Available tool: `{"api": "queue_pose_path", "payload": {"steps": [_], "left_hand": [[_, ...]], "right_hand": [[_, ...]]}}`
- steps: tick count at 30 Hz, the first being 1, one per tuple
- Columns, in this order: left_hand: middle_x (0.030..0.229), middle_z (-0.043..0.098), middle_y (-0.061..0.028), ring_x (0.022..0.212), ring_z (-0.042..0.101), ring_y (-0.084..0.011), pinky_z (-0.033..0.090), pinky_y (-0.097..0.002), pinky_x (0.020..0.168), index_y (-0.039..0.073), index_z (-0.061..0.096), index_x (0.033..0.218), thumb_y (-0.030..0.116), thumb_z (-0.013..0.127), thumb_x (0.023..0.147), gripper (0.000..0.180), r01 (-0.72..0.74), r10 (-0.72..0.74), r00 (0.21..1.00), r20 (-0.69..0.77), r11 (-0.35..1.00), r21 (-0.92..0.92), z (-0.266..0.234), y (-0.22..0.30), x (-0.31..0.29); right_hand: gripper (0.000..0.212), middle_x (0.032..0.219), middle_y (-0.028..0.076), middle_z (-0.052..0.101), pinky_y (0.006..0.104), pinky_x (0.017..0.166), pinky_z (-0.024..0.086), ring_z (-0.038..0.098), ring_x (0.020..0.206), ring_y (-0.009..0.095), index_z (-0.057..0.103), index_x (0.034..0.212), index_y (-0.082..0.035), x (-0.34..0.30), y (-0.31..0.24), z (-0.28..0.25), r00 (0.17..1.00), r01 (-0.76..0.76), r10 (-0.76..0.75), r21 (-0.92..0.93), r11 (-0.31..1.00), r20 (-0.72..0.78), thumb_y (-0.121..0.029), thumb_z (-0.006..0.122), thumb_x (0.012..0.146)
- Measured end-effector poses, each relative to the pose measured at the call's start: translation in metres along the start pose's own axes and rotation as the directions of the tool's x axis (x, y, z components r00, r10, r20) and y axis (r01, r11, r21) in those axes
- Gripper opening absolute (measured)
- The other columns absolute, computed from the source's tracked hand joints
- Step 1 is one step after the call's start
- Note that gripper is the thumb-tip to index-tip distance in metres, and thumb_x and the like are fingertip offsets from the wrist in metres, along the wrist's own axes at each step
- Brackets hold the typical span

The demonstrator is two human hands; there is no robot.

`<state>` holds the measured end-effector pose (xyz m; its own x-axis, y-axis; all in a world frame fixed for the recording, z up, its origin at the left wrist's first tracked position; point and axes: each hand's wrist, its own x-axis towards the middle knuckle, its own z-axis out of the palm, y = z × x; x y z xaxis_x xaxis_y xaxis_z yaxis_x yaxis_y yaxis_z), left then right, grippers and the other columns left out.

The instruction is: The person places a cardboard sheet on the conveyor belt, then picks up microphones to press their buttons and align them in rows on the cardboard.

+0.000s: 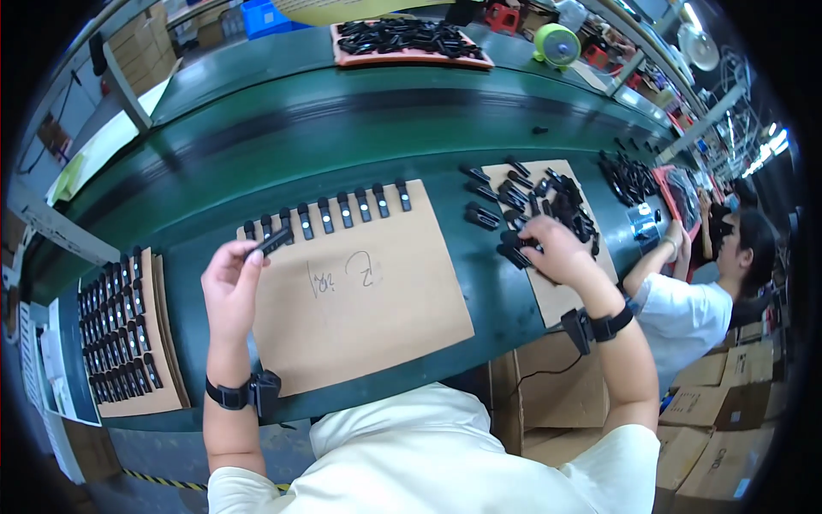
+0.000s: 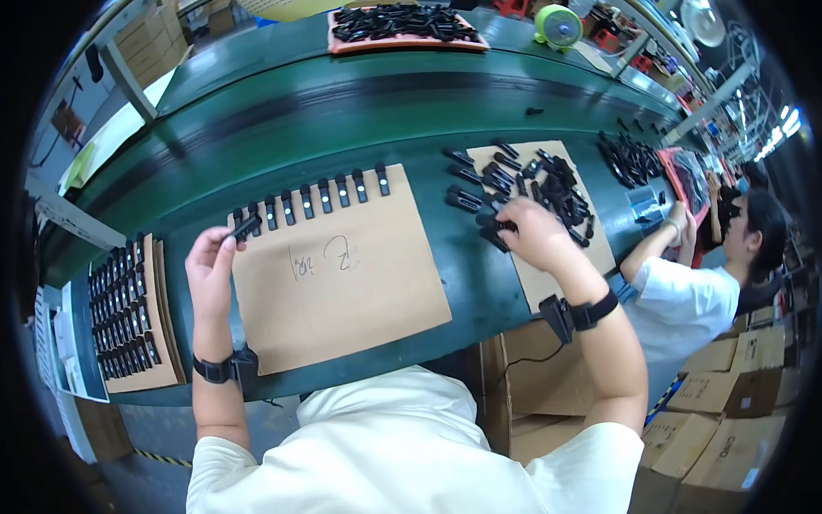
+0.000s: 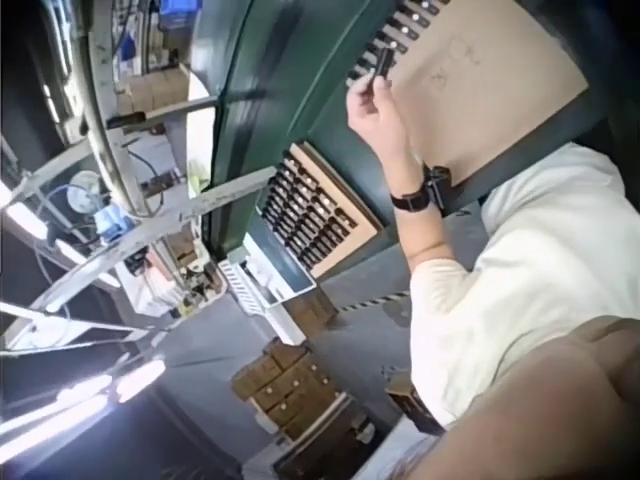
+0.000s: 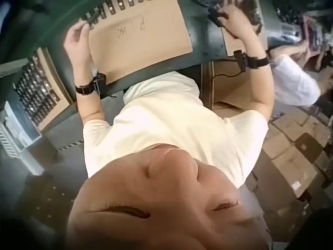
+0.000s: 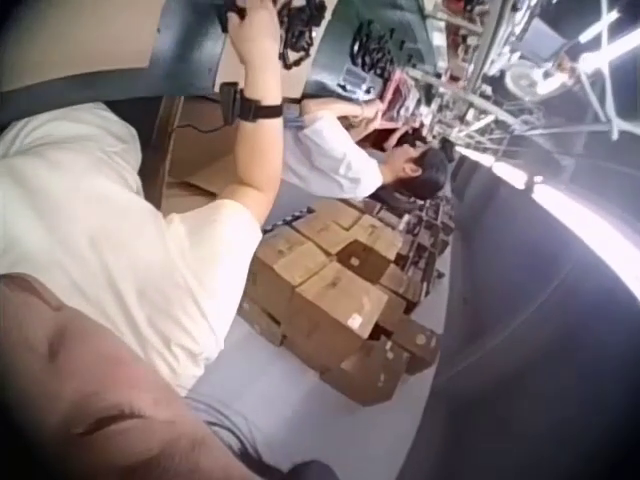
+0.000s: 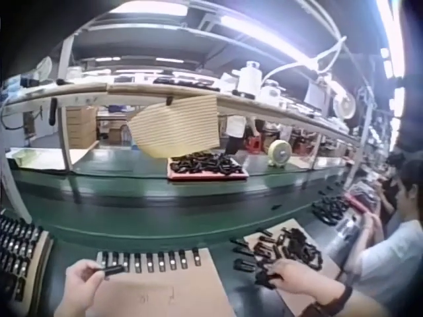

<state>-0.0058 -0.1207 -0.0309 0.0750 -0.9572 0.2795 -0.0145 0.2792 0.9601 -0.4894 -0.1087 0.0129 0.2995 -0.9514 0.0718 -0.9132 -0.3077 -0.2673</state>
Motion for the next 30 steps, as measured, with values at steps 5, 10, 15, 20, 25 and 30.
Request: {"api": "queue_pose_path", "payload": {"steps": [5, 10, 15, 20, 25, 30], "left_hand": [[0.094, 0.066, -0.0044, 0.087, 0.062, -0.0104, 0.048, -0.0235, 0.080, -0.002, 0.064, 0.104, 0.004, 0.065, 0.093, 0.012, 0.001, -0.002, 0.999, 0.045, 1.000, 0.029, 0.007, 0.018, -0.050], [0.093, 0.066, -0.0049, 0.086, 0.062, -0.0109, 0.047, -0.0236, 0.080, -0.003, 0.064, 0.104, 0.005, 0.066, 0.093, 0.013, -0.029, 0.029, 1.000, 0.013, 0.999, 0.044, 0.007, 0.033, -0.085], [0.093, 0.067, -0.0072, 0.086, 0.063, -0.0133, 0.047, -0.0262, 0.083, -0.003, 0.063, 0.106, 0.007, 0.063, 0.095, 0.015, -0.006, 0.008, 1.000, -0.015, 0.997, 0.074, 0.014, 0.039, -0.099], [0.093, 0.067, -0.0078, 0.086, 0.063, -0.0139, 0.047, -0.0264, 0.083, -0.003, 0.062, 0.107, 0.007, 0.062, 0.095, 0.015, 0.012, -0.011, 1.000, -0.012, 0.996, 0.086, 0.027, 0.038, -0.109], [0.094, 0.067, -0.0080, 0.086, 0.064, -0.0141, 0.047, -0.0268, 0.084, -0.003, 0.062, 0.107, 0.006, 0.063, 0.095, 0.015, 0.014, -0.015, 1.000, 0.006, 0.995, 0.099, 0.036, 0.039, -0.111], [0.094, 0.067, -0.0079, 0.086, 0.064, -0.0144, 0.048, -0.0268, 0.083, -0.003, 0.062, 0.107, 0.006, 0.063, 0.095, 0.015, 0.020, -0.025, 0.998, 0.049, 0.995, 0.101, 0.045, 0.037, -0.104]], "right_hand": [[0.022, 0.103, 0.018, 0.064, 0.0419, 0.085, 0.053, 0.063, 0.098, 0.037, 0.067, 0.098, -0.001, -0.089, 0.001, 0.027, 0.985, -0.161, 0.163, 0.040, 0.986, -0.059, -0.007, 0.072, 0.078], [0.022, 0.101, 0.017, 0.063, 0.0451, 0.082, 0.053, 0.063, 0.093, 0.039, 0.067, 0.097, -0.002, -0.128, 0.014, 0.041, 0.946, -0.322, 0.322, -0.013, 0.947, -0.030, -0.006, 0.071, 0.076], [0.024, 0.102, 0.016, 0.062, 0.0459, 0.082, 0.053, 0.063, 0.094, 0.038, 0.065, 0.099, -0.003, -0.136, 0.028, 0.055, 0.927, -0.372, 0.363, -0.098, 0.923, -0.096, -0.004, 0.070, 0.076], [0.029, 0.108, 0.016, 0.062, 0.0448, 0.085, 0.053, 0.062, 0.100, 0.038, 0.063, 0.103, -0.004, -0.136, 0.031, 0.061, 0.917, -0.366, 0.349, -0.059, 0.929, -0.193, -0.003, 0.070, 0.075], [0.033, 0.117, 0.017, 0.060, 0.0431, 0.091, 0.051, 0.060, 0.108, 0.038, 0.061, 0.107, -0.004, -0.147, 0.029, 0.067, 0.889, -0.303, 0.282, -0.001, 0.953, -0.360, -0.003, 0.072, 0.075], [0.036, 0.123, 0.018, 0.057, 0.0426, 0.094, 0.050, 0.058, 0.112, 0.039, 0.059, 0.110, -0.004, -0.154, 0.032, 0.070, 0.872, -0.314, 0.314, 0.062, 0.947, -0.375, -0.004, 0.073, 0.076]]}}
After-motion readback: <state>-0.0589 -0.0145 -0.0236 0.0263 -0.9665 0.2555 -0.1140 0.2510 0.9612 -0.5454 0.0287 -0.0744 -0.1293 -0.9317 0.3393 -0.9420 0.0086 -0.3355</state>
